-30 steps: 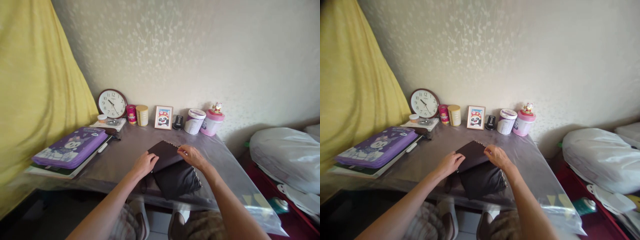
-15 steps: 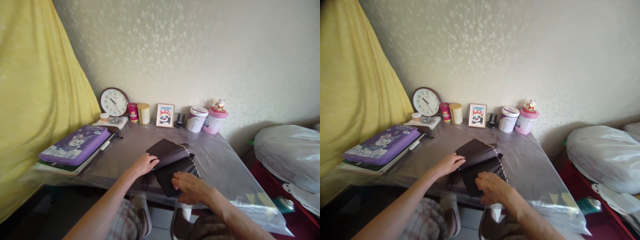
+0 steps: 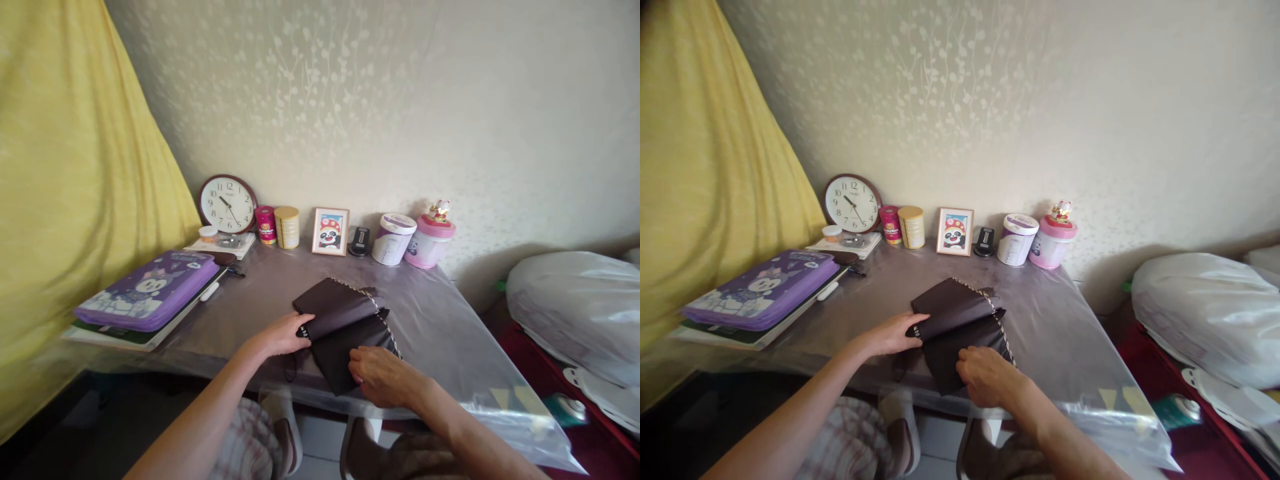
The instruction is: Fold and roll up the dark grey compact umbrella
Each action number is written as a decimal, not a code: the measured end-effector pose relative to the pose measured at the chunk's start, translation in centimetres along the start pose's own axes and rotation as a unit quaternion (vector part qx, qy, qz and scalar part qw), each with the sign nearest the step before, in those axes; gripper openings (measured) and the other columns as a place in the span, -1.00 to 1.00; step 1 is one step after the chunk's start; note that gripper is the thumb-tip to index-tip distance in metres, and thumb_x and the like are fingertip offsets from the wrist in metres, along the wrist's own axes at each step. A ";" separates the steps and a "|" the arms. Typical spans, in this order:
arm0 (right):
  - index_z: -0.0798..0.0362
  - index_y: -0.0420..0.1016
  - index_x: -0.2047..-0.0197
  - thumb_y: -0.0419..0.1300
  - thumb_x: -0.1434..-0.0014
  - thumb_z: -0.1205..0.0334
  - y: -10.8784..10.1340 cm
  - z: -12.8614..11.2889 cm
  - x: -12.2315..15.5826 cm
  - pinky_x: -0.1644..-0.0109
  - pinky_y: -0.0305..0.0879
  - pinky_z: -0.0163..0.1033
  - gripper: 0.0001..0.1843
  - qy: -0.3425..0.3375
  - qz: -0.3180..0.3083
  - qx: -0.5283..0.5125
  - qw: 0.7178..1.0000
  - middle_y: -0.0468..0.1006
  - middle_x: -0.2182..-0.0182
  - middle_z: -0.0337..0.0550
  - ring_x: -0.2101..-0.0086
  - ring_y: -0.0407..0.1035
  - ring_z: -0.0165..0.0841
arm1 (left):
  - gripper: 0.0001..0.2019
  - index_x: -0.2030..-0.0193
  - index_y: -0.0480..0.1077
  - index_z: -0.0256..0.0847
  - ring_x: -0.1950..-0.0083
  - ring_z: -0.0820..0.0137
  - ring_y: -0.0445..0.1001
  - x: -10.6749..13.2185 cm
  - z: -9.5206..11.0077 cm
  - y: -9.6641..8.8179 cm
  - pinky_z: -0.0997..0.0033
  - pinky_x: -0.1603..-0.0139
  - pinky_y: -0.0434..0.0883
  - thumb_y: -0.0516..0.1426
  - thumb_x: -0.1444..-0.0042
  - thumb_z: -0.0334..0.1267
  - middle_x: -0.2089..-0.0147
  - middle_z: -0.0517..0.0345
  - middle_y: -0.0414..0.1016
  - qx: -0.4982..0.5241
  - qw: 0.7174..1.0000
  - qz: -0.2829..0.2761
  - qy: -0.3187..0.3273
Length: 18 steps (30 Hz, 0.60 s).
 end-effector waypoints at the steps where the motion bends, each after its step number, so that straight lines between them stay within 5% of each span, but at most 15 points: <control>1: 0.09 0.38 0.45 0.05 0.05 0.45 -0.2 0.0 0.0 0.36 0.18 -0.30 -0.87 0.000 0.002 -0.001 1.000 0.45 0.41 -0.12 0.38 0.33 -0.35 | -0.36 -0.21 0.13 -0.12 -0.14 0.20 0.25 0.0 0.0 0.0 0.32 -0.10 0.18 0.12 0.04 -0.09 -0.15 -0.02 0.26 0.000 1.000 0.000 -0.001; 18: 0.07 0.25 0.33 -0.09 -0.19 0.34 -6.1 2.1 -0.8 0.48 -0.07 -0.33 -0.87 0.076 0.150 0.025 0.985 0.42 0.48 -0.23 0.56 0.24 -0.50 | -0.28 -0.24 0.06 -0.06 -0.14 0.19 0.25 0.5 0.4 -0.3 0.34 -0.08 0.20 0.16 0.12 -0.18 -0.20 0.01 0.20 -0.001 1.000 -0.010 -0.022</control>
Point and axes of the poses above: each hand's wrist, its own x-axis away from the middle knuckle, its own y-axis out of the palm, z = x × y, the point moved 5 cm from there along -x, towards the middle knuckle
